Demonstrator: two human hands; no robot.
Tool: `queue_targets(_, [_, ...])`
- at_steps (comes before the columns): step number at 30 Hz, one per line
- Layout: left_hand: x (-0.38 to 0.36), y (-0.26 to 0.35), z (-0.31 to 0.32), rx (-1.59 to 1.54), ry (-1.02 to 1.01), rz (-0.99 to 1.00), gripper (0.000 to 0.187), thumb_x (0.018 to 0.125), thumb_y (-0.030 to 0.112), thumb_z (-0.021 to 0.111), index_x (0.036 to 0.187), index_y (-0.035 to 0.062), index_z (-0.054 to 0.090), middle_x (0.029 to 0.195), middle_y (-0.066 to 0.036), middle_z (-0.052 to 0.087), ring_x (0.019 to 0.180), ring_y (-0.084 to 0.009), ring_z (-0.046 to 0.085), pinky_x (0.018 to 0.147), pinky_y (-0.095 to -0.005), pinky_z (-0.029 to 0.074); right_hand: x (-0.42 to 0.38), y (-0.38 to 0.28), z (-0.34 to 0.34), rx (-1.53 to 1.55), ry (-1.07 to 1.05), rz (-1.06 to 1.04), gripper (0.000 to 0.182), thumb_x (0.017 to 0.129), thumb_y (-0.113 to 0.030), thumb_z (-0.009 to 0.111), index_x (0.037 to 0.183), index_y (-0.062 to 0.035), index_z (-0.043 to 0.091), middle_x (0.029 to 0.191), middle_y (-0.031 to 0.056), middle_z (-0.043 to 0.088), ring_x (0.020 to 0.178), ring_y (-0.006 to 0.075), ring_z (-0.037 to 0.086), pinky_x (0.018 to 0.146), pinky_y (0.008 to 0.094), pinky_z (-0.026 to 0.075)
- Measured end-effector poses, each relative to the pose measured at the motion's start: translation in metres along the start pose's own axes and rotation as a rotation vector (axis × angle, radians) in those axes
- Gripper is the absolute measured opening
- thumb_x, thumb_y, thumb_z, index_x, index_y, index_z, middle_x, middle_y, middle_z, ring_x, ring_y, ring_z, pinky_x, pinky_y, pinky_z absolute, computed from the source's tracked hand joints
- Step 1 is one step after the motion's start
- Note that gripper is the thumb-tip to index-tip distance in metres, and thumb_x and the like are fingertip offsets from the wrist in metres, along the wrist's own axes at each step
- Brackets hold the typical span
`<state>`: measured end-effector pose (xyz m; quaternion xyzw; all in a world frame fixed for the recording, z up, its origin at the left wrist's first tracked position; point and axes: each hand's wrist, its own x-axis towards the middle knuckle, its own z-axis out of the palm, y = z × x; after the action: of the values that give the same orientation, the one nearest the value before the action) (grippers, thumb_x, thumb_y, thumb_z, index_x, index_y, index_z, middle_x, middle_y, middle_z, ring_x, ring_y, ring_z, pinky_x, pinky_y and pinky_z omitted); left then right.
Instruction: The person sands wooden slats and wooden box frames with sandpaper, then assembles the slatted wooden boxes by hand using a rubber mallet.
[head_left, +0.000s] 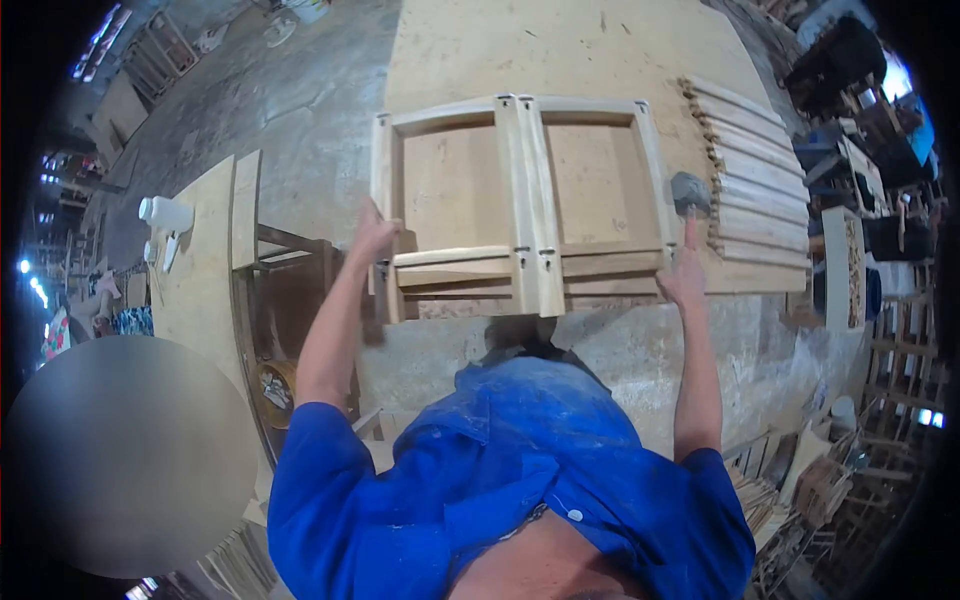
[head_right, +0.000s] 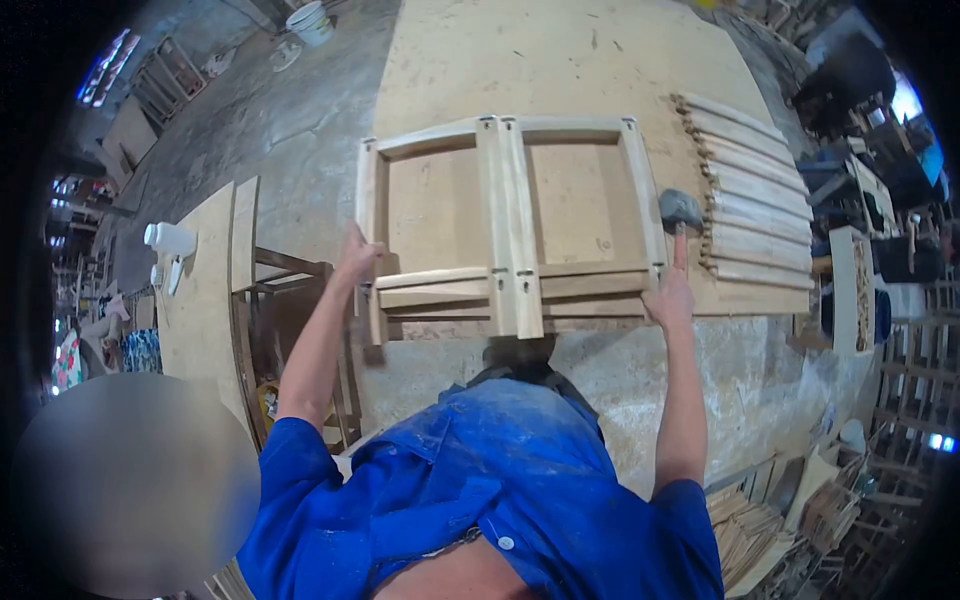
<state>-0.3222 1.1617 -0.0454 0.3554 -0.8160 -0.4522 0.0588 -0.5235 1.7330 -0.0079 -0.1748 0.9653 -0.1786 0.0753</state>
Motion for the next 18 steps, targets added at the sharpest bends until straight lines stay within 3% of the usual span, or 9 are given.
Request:
queue_targets(3, [0.010, -0.021, 0.011, 0.089, -0.037, 0.145, 0.080, 0.063, 0.017, 0.077, 0.135, -0.0048, 0.049, 0.118, -0.022, 0.063, 0.100, -0.0309, 0.066, 0.088, -0.0411, 0.054, 0.010, 0.010, -0.002, -0.128, -0.059, -0.047, 0.076, 0.072, -0.019, 0.074, 0.136, 0.0042, 0.039, 0.161, 0.0254, 0.023, 0.130, 0.0418, 0.048, 0.100, 0.0452, 0.045])
queue_targets(4, [-0.029, 0.046, -0.010, 0.165, -0.151, -0.154, 0.080, 0.065, 0.021, 0.080, 0.137, -0.0016, 0.051, 0.124, -0.018, 0.062, 0.108, -0.0319, 0.063, 0.099, -0.0432, 0.050, 0.008, 0.006, -0.001, -0.173, 0.014, -0.127, 0.093, 0.073, -0.021, 0.075, 0.147, 0.0030, 0.024, 0.162, 0.0243, 0.022, 0.138, 0.0398, 0.041, 0.109, 0.0424, 0.039])
queue_targets(5, [-0.038, 0.039, -0.017, -0.182, -0.181, -0.157, 0.078, 0.070, 0.026, 0.082, 0.136, -0.0014, 0.052, 0.127, -0.019, 0.061, 0.117, -0.0331, 0.059, 0.103, -0.0440, 0.046, 0.005, 0.003, -0.002, -0.222, 0.091, -0.202, 0.110, 0.074, -0.022, 0.075, 0.158, 0.0017, 0.010, 0.164, 0.0232, 0.021, 0.146, 0.0379, 0.034, 0.117, 0.0397, 0.032])
queue_targets(6, [-0.043, 0.021, -0.011, -0.176, 0.060, 0.012, 0.079, 0.073, 0.030, 0.083, 0.138, -0.0011, 0.050, 0.130, -0.021, 0.059, 0.123, -0.0318, 0.056, 0.106, -0.0432, 0.044, 0.009, -0.004, -0.008, -0.016, -0.070, -0.091, 0.115, 0.074, -0.039, 0.079, 0.158, 0.0015, 0.012, 0.164, 0.0239, 0.016, 0.153, 0.0373, 0.015, 0.125, 0.0401, 0.016])
queue_targets(7, [-0.070, 0.046, -0.033, -0.229, 0.039, 0.006, 0.088, 0.072, 0.035, 0.083, 0.142, -0.0004, 0.044, 0.138, -0.024, 0.053, 0.129, -0.0346, 0.051, 0.110, -0.0448, 0.041, 0.015, 0.012, -0.002, -0.115, -0.021, -0.238, 0.118, 0.073, -0.044, 0.079, 0.158, 0.0013, 0.012, 0.165, 0.0239, 0.016, 0.153, 0.0376, 0.015, 0.125, 0.0427, 0.016])
queue_targets(9, [-0.093, 0.013, -0.017, -0.060, 0.373, 0.148, 0.103, 0.072, 0.049, 0.081, 0.149, -0.0020, 0.035, 0.151, -0.032, 0.036, 0.142, -0.0441, 0.034, 0.120, -0.0468, 0.028, 0.028, 0.040, 0.006, -0.137, -0.094, -0.273, 0.123, 0.074, -0.057, 0.075, 0.159, 0.0018, 0.009, 0.165, 0.0255, 0.012, 0.154, 0.0364, 0.012, 0.125, 0.0428, 0.015])
queue_targets(13, [-0.268, 0.032, -0.047, 0.021, 0.617, 0.131, 0.106, 0.077, 0.051, 0.079, 0.154, 0.0012, 0.026, 0.160, -0.029, 0.021, 0.149, -0.0438, 0.023, 0.123, -0.0489, 0.018, 0.068, 0.098, 0.033, -0.026, -0.079, -0.419, 0.127, 0.069, -0.052, 0.080, 0.158, 0.0052, 0.009, 0.165, 0.0275, 0.009, 0.153, 0.0351, 0.014, 0.125, 0.0414, 0.014])
queue_targets(15, [-0.368, 0.030, -0.069, 0.500, 0.956, 0.079, 0.112, 0.072, 0.051, 0.083, 0.155, 0.0022, 0.025, 0.161, -0.028, 0.019, 0.149, -0.0419, 0.024, 0.122, -0.0500, 0.020, 0.082, 0.101, 0.025, -0.151, -0.064, -0.522, 0.116, 0.071, -0.047, 0.081, 0.155, 0.0060, 0.020, 0.151, 0.0324, 0.039, 0.140, 0.0393, 0.041, 0.116, 0.0442, 0.034])
queue_targets(18, [-0.513, 0.025, -0.082, 0.761, 1.177, -0.130, 0.119, 0.066, 0.052, 0.087, 0.155, 0.0026, 0.025, 0.160, -0.027, 0.021, 0.147, -0.0406, 0.026, 0.120, -0.0511, 0.024, 0.063, -0.001, -0.053, -0.126, -0.882, 0.098, 0.095, 0.075, -0.043, 0.081, 0.145, 0.0061, 0.040, 0.116, 0.0285, 0.066, 0.109, 0.0408, 0.063, 0.095, 0.0471, 0.050])
